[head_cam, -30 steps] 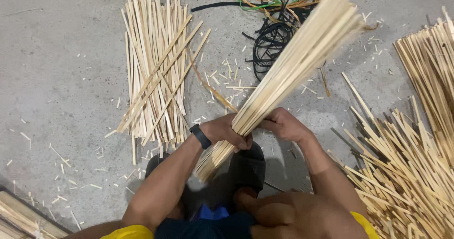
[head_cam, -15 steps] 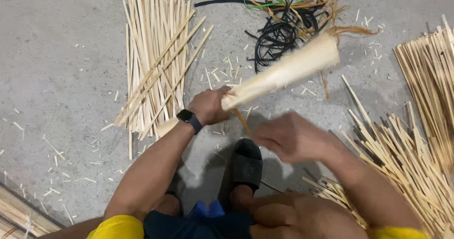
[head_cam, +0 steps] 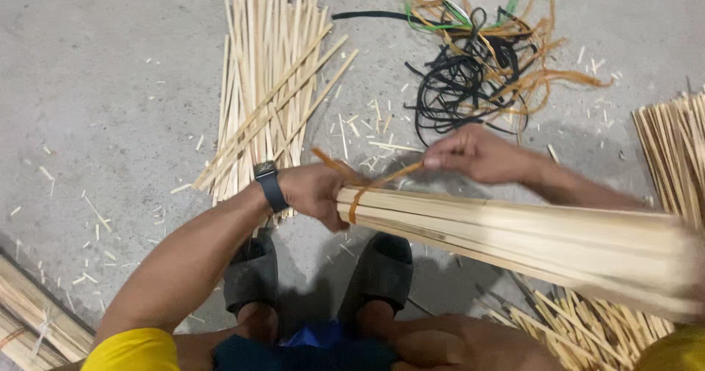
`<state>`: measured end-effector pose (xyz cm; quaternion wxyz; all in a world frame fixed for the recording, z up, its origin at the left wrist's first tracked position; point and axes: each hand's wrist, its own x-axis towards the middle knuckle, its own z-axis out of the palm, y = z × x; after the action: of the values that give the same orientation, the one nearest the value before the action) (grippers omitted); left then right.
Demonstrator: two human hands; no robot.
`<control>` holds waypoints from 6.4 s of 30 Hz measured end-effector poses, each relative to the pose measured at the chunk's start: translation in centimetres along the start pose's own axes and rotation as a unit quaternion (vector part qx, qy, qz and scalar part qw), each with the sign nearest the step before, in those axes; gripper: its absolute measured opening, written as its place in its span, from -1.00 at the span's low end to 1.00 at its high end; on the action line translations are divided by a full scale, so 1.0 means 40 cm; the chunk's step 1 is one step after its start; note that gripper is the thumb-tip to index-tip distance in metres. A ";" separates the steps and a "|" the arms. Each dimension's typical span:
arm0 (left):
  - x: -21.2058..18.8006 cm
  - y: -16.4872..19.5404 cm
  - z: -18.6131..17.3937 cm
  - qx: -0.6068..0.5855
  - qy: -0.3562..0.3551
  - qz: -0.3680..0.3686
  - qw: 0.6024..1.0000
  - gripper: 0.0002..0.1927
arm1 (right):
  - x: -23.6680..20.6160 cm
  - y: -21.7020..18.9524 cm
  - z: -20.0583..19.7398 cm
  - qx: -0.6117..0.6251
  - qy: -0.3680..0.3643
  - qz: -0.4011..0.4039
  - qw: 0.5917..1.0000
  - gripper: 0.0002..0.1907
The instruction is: The person sits on the floor gathering loose thin wooden sticks into a bundle, taps the bundle against the floor to align the ends, wraps a rubber band around it, and sets the finished bundle aside with other completed bundles, then starts gathering the next batch of sticks.
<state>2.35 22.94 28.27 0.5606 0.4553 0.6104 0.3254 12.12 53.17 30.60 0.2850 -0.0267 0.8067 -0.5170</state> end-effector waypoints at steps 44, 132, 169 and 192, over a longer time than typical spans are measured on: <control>0.245 -0.227 0.156 0.075 0.336 -0.242 0.907 -0.53 | 0.171 0.096 0.396 -0.119 0.223 0.043 0.967 -0.46; 0.255 -0.537 0.247 -0.262 0.604 -0.019 0.752 -0.88 | 0.341 0.204 0.308 -0.332 0.019 0.062 0.941 -0.73; 0.273 -0.425 0.284 -0.216 0.529 0.093 0.815 -0.78 | 0.314 0.356 0.435 -0.179 0.131 0.088 0.971 -0.71; 0.265 -0.453 0.204 0.041 0.399 -0.052 0.915 -0.87 | 0.232 0.269 0.429 -0.043 0.376 -0.073 0.923 -0.88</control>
<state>7.34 25.00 6.42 0.2678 0.2776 0.8189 0.4250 15.44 40.96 12.24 -0.0792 0.0987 0.8720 -0.4729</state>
